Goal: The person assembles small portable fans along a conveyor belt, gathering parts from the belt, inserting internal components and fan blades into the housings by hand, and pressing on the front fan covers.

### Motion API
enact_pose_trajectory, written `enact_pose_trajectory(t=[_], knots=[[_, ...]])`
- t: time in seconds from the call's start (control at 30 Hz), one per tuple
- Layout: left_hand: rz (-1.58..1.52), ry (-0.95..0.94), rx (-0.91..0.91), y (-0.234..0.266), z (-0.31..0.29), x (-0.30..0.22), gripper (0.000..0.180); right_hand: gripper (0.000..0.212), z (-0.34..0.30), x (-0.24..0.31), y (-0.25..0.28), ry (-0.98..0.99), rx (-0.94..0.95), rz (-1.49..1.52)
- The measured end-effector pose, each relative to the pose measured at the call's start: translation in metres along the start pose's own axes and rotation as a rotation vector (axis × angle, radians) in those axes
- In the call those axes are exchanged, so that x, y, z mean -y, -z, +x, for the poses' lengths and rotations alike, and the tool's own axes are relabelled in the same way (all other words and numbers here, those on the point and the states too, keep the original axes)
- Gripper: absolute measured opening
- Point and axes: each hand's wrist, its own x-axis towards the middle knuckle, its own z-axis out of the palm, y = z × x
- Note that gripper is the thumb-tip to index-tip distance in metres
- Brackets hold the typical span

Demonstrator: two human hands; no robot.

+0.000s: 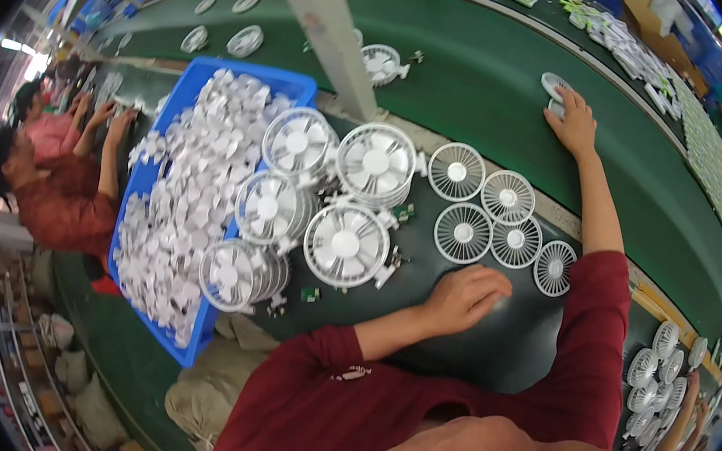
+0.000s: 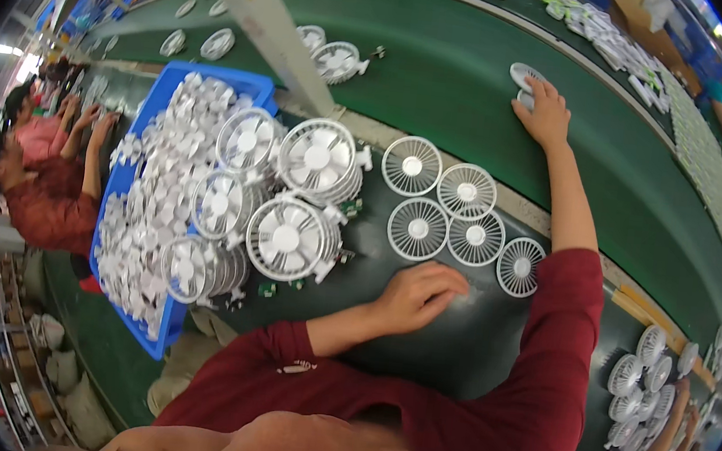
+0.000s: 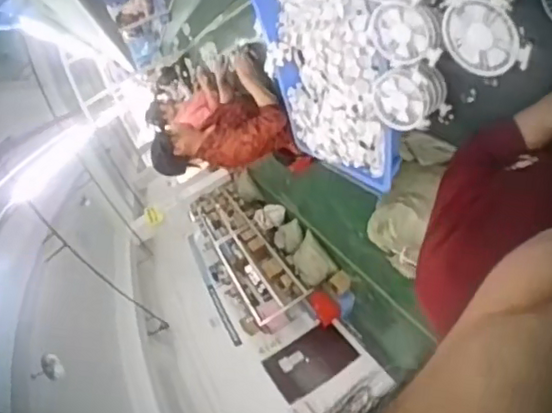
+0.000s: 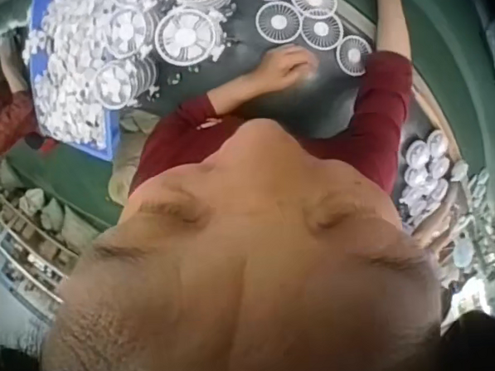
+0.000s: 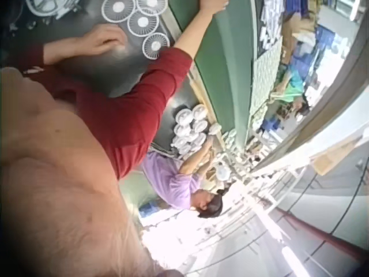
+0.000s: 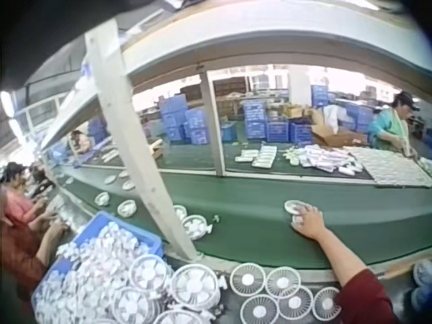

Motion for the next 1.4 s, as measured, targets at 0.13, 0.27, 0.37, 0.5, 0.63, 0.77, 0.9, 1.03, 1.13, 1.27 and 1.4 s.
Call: enact_pose_trajectory(t=[0.13, 0.27, 0.37, 0.5, 0.63, 0.77, 0.9, 1.03, 1.13, 1.27, 1.4], knots=[[0.000, -0.177, -0.146, 0.005, 0.007, -0.006, 0.014, 0.058, -0.078, 0.027, 0.039, 0.210, 0.100, 0.175], [0.384, -0.206, -0.404, 0.023, 0.036, -0.003, 0.031, 0.054, -0.147, 0.058, 0.078, 0.326, 0.190, 0.351], [0.599, -0.084, -0.489, 0.029, 0.066, 0.017, 0.043, 0.052, -0.184, 0.071, 0.100, 0.352, 0.223, 0.468], [0.728, 0.100, -0.327, 0.020, 0.074, 0.041, 0.036, 0.043, -0.222, 0.075, 0.122, 0.299, 0.260, 0.521], [0.660, 0.032, -0.133, 0.004, 0.043, 0.019, 0.023, 0.040, -0.251, 0.083, 0.147, 0.297, 0.231, 0.288], [0.475, 0.123, 0.036, 0.012, 0.034, 0.001, 0.022, 0.029, -0.263, 0.087, 0.161, 0.166, 0.271, 0.530], [0.429, 0.133, -0.018, 0.017, 0.069, -0.007, 0.026, 0.022, -0.255, 0.066, 0.160, 0.019, 0.199, 0.716], [0.710, 0.067, -0.375, 0.023, 0.131, 0.016, 0.047, 0.025, -0.234, 0.039, 0.139, -0.302, 0.195, 1.068], [0.780, 0.249, -0.405, 0.031, 0.167, 0.038, 0.065, 0.027, -0.231, 0.016, 0.115, -0.293, 0.096, 0.753], [0.861, 0.530, -0.529, 0.055, 0.181, 0.063, 0.071, 0.043, -0.236, 0.028, 0.105, -0.241, -0.109, 0.485], [0.906, 0.610, -0.467, 0.054, 0.179, 0.076, 0.064, 0.051, -0.243, 0.045, 0.103, 0.002, -0.157, 0.245]])
